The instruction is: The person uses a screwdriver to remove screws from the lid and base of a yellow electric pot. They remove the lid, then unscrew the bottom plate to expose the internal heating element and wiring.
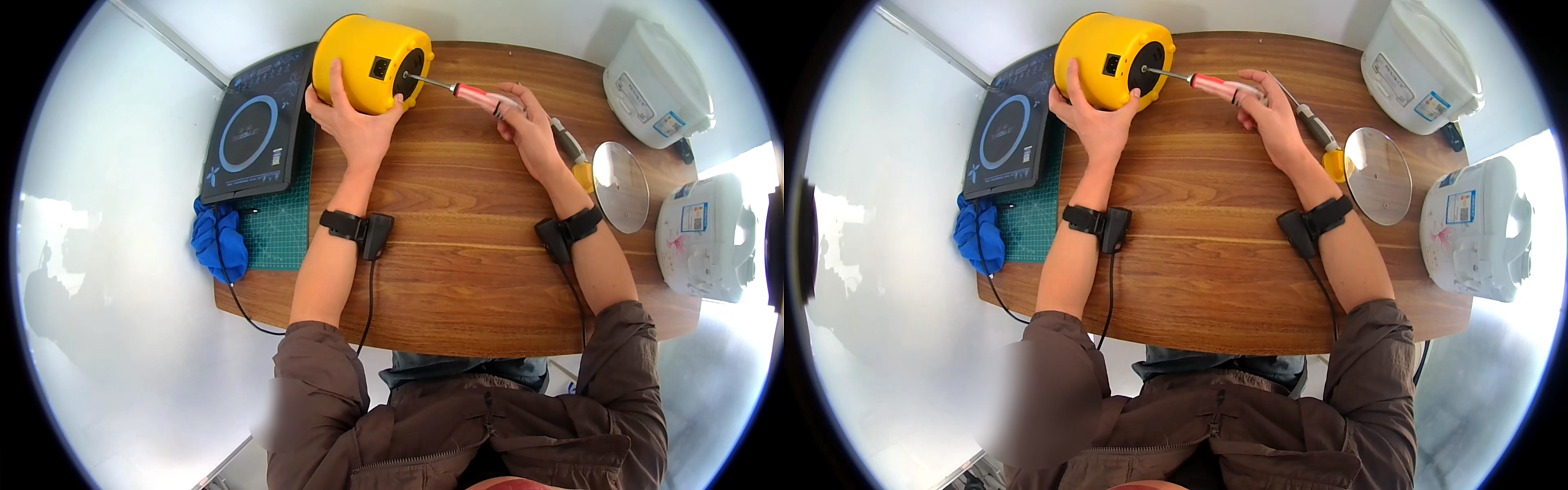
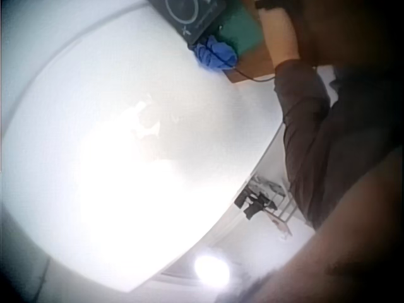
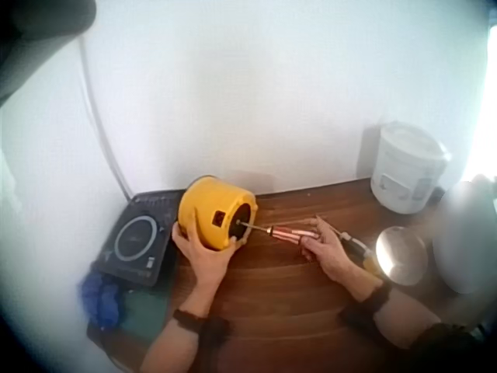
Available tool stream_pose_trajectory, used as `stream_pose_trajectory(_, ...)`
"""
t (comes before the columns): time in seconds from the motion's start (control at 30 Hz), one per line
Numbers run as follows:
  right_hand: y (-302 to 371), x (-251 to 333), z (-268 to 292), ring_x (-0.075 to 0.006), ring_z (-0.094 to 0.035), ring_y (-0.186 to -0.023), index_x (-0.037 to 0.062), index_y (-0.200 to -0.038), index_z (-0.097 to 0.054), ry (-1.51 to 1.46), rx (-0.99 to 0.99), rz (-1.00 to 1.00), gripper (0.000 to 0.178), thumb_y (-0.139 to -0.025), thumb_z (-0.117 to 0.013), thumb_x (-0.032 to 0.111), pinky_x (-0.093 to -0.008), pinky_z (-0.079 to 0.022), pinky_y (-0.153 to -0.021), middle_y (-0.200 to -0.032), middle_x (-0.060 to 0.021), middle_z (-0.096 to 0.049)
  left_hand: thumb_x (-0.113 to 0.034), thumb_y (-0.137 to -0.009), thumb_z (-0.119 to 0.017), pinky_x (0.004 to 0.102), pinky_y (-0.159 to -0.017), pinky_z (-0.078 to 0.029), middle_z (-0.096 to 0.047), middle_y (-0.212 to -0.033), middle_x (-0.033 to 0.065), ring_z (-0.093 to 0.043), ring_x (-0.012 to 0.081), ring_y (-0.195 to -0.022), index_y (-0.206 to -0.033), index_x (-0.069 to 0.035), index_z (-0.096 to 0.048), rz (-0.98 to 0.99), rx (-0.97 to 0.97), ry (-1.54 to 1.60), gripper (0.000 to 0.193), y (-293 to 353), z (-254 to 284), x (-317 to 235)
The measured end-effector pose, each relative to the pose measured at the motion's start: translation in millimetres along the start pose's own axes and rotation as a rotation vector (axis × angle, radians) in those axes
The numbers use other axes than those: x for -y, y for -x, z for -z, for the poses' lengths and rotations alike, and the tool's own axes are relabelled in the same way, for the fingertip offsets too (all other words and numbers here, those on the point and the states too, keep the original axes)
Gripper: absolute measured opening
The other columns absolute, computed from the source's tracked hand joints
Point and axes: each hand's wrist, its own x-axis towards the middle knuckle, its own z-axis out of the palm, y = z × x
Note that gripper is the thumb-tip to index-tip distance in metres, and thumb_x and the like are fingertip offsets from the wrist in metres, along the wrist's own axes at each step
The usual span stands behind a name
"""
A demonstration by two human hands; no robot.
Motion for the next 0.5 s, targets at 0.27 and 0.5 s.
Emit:
stream_pose_trajectory(0.27,4,23,-8,-0.009,-0.06,-0.079,0.0038,-0.145,-0.051,0.027,0.018,-0.169,0.047,-0.107,-0.063,0.03,-0.0245,-0.047,-0.065,-0.096,-0.0058,-0.063,-0.025,-0.072,-0.094,0.0542,-0.118,-0.029,-0.019,-0.148,0.0251,-0.026,0.0443,-0.138,-0.164,-0.022,-0.025,0.016,0.011,-0.025,0.114,1,3,0)
stream_pose_trajectory(0.5,-2,-6,-5,-0.0122,-0.062,-0.073,0.0025,-0.147,-0.051,0.107,-0.085,0.217,0.048,-0.108,-0.062,0.028,-0.0259,-0.051,-0.065,-0.111,-0.0107,-0.067,-0.027,-0.073,-0.094,0.0535,-0.118,-0.03,-0.018,-0.149,0.0259,-0.024,0.0447,-0.14,-0.164,-0.022,-0.025,0.017,0.029,0.012,0.114,0,-1,-3)
